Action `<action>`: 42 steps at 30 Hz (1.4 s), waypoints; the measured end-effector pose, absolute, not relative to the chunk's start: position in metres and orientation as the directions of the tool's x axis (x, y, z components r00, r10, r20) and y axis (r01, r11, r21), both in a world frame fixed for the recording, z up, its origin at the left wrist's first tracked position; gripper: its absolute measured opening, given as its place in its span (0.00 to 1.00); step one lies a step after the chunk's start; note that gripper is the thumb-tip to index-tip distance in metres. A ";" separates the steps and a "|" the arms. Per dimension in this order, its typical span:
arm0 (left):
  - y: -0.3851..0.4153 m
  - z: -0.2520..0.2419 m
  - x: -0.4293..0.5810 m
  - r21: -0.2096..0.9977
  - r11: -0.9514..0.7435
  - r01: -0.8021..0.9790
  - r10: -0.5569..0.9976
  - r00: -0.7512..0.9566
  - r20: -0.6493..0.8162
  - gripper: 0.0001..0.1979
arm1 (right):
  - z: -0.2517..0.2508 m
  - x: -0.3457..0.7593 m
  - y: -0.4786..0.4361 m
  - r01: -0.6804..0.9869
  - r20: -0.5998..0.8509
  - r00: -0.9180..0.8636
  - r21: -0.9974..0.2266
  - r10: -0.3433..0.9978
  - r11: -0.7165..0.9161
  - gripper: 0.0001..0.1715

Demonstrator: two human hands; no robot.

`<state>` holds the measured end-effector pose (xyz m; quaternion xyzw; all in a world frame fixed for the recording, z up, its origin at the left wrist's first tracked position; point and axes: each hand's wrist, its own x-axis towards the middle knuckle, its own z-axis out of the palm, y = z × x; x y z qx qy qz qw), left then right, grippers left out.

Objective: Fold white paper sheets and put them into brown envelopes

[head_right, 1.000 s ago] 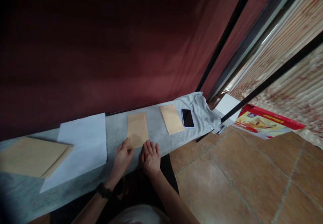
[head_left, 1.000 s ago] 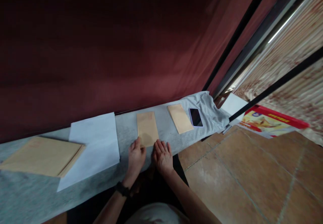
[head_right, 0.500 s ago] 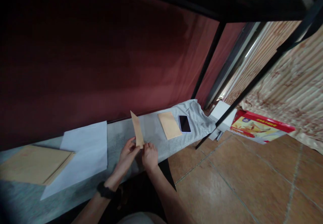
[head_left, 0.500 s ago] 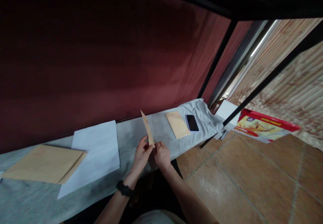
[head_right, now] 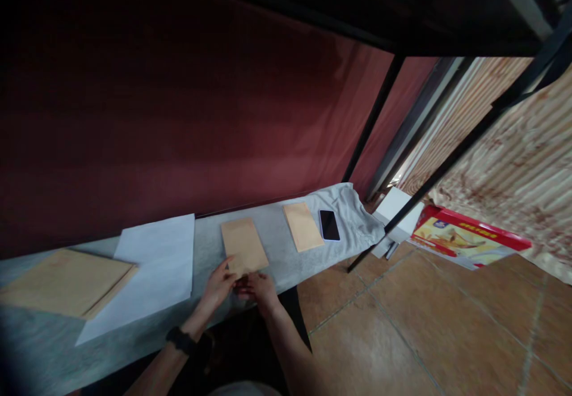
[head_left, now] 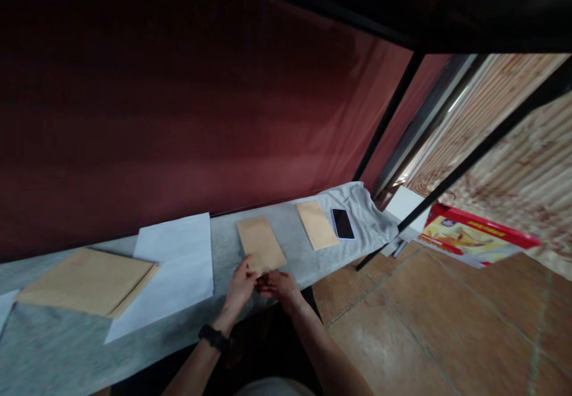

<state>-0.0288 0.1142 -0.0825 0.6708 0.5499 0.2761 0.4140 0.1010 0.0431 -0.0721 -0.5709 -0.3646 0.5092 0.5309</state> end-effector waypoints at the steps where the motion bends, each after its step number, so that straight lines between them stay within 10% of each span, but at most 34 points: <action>1: 0.118 -0.081 -0.033 0.839 -0.053 0.542 0.965 0.243 -0.096 0.30 | -0.073 0.105 0.041 -0.073 -0.200 0.200 -0.979 0.959 -0.189 0.27; 5: 0.125 -0.078 -0.048 0.781 -0.084 0.619 0.963 0.251 -0.095 0.28 | -0.072 0.124 0.031 0.345 0.049 0.270 -0.937 0.962 -0.049 0.21; 10: 0.116 -0.077 -0.051 0.528 -0.240 0.815 0.967 0.252 0.051 0.23 | -0.076 0.136 0.018 0.870 0.369 -0.047 -0.441 0.928 0.220 0.26; 19: 0.161 -0.095 0.003 0.197 -0.603 0.773 0.793 0.553 0.258 0.29 | -0.085 0.135 0.018 0.917 0.393 -0.085 -0.330 0.916 0.227 0.27; 42: 0.197 -0.099 0.003 0.191 -0.741 0.644 0.672 0.714 0.199 0.29 | -0.088 0.131 0.019 0.917 0.350 -0.039 -0.359 0.936 0.172 0.27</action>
